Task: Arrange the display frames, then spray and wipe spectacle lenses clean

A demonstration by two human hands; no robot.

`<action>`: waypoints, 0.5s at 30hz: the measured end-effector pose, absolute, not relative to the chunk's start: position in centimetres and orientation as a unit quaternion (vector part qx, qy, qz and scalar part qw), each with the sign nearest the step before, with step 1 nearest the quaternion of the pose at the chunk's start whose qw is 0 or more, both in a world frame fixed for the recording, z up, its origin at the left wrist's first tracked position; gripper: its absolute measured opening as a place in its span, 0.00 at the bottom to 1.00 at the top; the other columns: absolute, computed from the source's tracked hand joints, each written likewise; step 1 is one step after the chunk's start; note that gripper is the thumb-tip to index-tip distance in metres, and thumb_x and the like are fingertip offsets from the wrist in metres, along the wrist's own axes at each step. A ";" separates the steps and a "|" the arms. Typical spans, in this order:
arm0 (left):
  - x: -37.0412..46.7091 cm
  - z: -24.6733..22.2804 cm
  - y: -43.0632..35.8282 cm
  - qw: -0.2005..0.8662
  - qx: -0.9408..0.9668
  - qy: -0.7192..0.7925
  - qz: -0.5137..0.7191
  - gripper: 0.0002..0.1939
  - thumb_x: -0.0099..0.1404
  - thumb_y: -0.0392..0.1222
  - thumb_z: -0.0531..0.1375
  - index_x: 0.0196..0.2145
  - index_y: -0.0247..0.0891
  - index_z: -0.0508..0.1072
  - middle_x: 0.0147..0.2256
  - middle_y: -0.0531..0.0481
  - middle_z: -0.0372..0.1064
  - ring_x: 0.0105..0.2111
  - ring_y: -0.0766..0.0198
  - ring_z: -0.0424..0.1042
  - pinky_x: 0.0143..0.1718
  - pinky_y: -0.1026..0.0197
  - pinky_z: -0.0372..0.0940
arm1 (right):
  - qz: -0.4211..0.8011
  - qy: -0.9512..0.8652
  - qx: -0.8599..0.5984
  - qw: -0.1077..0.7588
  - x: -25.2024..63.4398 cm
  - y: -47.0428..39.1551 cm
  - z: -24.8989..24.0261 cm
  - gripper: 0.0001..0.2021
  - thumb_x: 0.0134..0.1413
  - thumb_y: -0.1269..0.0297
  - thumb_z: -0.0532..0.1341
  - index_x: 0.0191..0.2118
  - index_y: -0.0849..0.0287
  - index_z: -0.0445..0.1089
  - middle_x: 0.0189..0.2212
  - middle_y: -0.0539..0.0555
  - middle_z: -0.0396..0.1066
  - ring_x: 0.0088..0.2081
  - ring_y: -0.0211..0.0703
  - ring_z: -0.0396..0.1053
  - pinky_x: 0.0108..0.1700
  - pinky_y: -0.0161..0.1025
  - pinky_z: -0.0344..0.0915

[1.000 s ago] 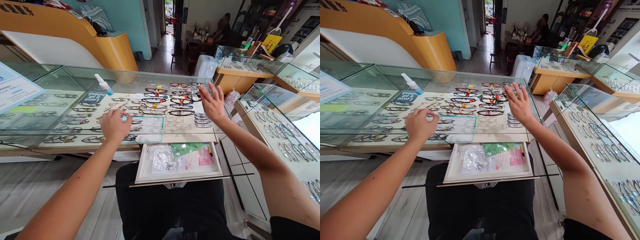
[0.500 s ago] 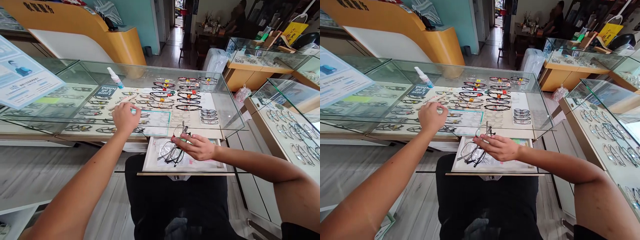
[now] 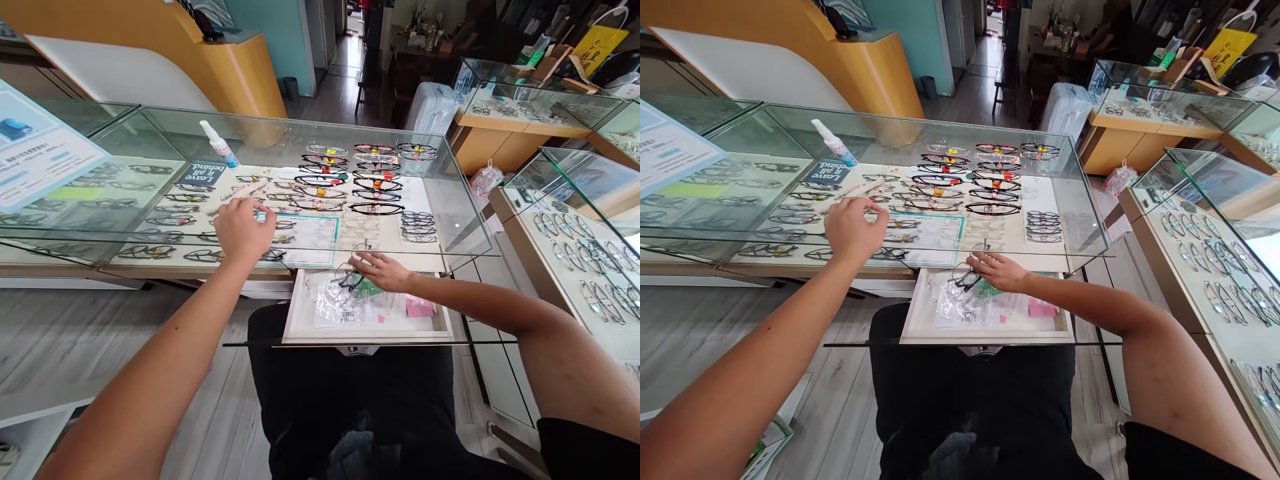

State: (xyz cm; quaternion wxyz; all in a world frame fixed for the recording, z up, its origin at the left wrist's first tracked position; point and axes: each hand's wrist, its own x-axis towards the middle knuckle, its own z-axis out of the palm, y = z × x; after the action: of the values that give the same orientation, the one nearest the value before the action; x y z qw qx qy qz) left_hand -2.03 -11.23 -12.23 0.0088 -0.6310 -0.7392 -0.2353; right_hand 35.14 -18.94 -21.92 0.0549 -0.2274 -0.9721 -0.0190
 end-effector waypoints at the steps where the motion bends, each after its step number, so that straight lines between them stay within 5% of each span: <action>1: -2.1 -12.2 -11.2 0.009 -0.633 -0.738 -0.234 0.11 0.76 0.46 0.58 0.46 0.40 0.79 0.58 0.38 0.77 0.61 0.40 0.69 0.61 0.42 0.63 | -0.019 -0.964 -0.262 0.043 35.8 -17.4 -22.6 0.27 0.73 0.76 0.57 0.73 0.62 0.73 0.78 0.64 0.64 0.81 0.62 0.59 0.79 0.65 0.63; 9: -1.8 -11.9 -11.3 0.023 -0.630 -0.743 -0.226 0.11 0.73 0.47 0.58 0.44 0.41 0.78 0.57 0.39 0.78 0.60 0.37 0.70 0.62 0.41 0.64 | -0.073 -0.824 -0.562 0.006 42.4 -5.4 -23.0 0.30 0.71 0.76 0.54 0.74 0.62 0.72 0.77 0.64 0.66 0.83 0.64 0.51 0.84 0.69 0.44; 15: -2.0 -11.9 -11.1 0.019 -0.625 -0.747 -0.227 0.09 0.72 0.48 0.59 0.42 0.42 0.76 0.58 0.39 0.78 0.62 0.35 0.71 0.64 0.37 0.64 | -0.119 -0.757 -0.642 -0.024 47.6 0.5 -24.0 0.27 0.71 0.74 0.54 0.70 0.63 0.75 0.78 0.65 0.65 0.81 0.66 0.53 0.82 0.67 0.46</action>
State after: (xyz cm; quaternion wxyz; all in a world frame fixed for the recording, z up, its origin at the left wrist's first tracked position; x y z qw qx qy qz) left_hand -2.02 -11.11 -11.89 0.0193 -0.6246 -0.7468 -0.2274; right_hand 47.62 0.47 -24.03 -0.0240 -0.6421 -0.7570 -0.1189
